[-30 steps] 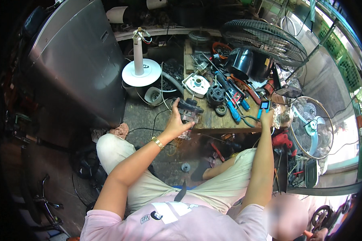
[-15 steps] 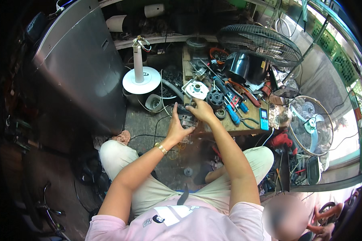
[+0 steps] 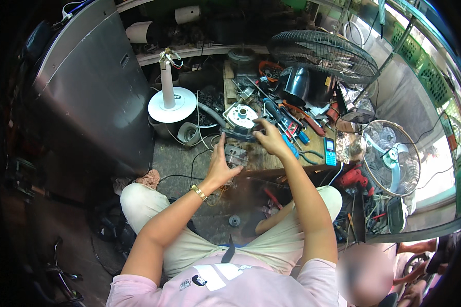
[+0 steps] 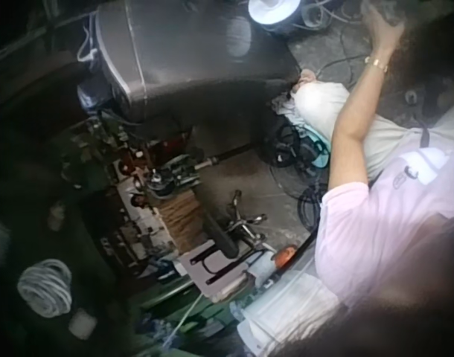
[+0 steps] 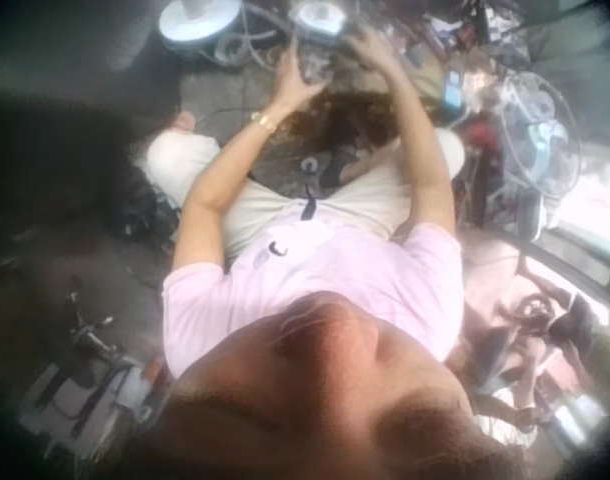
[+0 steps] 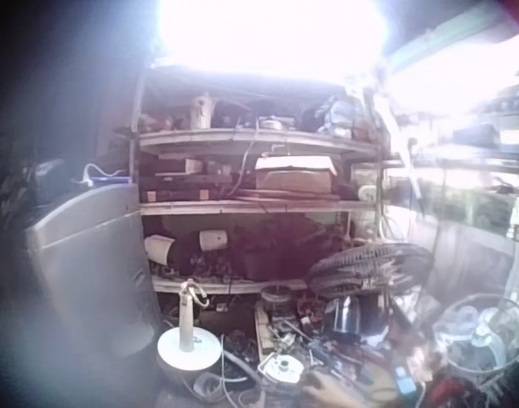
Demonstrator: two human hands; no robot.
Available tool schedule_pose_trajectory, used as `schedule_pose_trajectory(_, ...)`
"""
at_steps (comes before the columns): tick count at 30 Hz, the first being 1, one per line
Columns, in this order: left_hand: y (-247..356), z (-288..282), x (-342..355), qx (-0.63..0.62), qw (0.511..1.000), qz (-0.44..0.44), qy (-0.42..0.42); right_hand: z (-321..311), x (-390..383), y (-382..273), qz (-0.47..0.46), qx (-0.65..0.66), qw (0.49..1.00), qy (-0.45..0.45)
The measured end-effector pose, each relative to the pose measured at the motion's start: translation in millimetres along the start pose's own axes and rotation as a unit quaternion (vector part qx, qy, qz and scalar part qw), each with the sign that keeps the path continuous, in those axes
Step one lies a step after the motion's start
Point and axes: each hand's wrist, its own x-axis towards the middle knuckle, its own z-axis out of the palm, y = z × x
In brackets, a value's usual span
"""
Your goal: The person sits on the floor in a workshop and uses a turquoise handheld device to test a small motor assembly. They then use a screwdriver to adjust the motor and wire cutters to trim wires, continuing to manipulate the assembly with their hands.
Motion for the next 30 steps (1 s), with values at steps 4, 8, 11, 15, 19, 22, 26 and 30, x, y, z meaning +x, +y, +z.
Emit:
schedule_pose_trajectory(4,-5,2,2,0.024,1.0,-0.002,0.014,18,9,1,0.054,-0.129,0.989,-0.04)
schedule_pose_trajectory(8,-21,6,-2,0.075,0.996,-0.046,0.029,32,25,-21,0.13,-0.233,0.961,-0.068)
schedule_pose_trajectory(11,-26,7,-4,0.092,0.994,-0.052,0.028,46,37,-28,0.091,-0.303,0.946,-0.072)
schedule_pose_trajectory(15,-19,13,-5,0.109,0.992,-0.047,0.037,45,54,-4,0.092,-0.218,0.97,-0.06)
schedule_pose_trajectory(19,-21,14,-9,0.084,0.993,-0.049,0.07,34,65,-22,0.054,-0.09,0.991,0.083)
schedule_pose_trajectory(22,-23,7,-12,0.063,0.993,-0.072,0.064,-1,58,-59,-0.069,-0.035,0.976,0.204)
schedule_pose_trajectory(26,-21,18,-12,-0.064,0.99,-0.067,0.109,-108,60,-14,-0.171,-0.048,0.859,0.479)
schedule_pose_trajectory(30,-36,13,-18,-0.136,0.98,-0.071,0.124,-155,76,63,-0.017,-0.206,0.839,0.504)
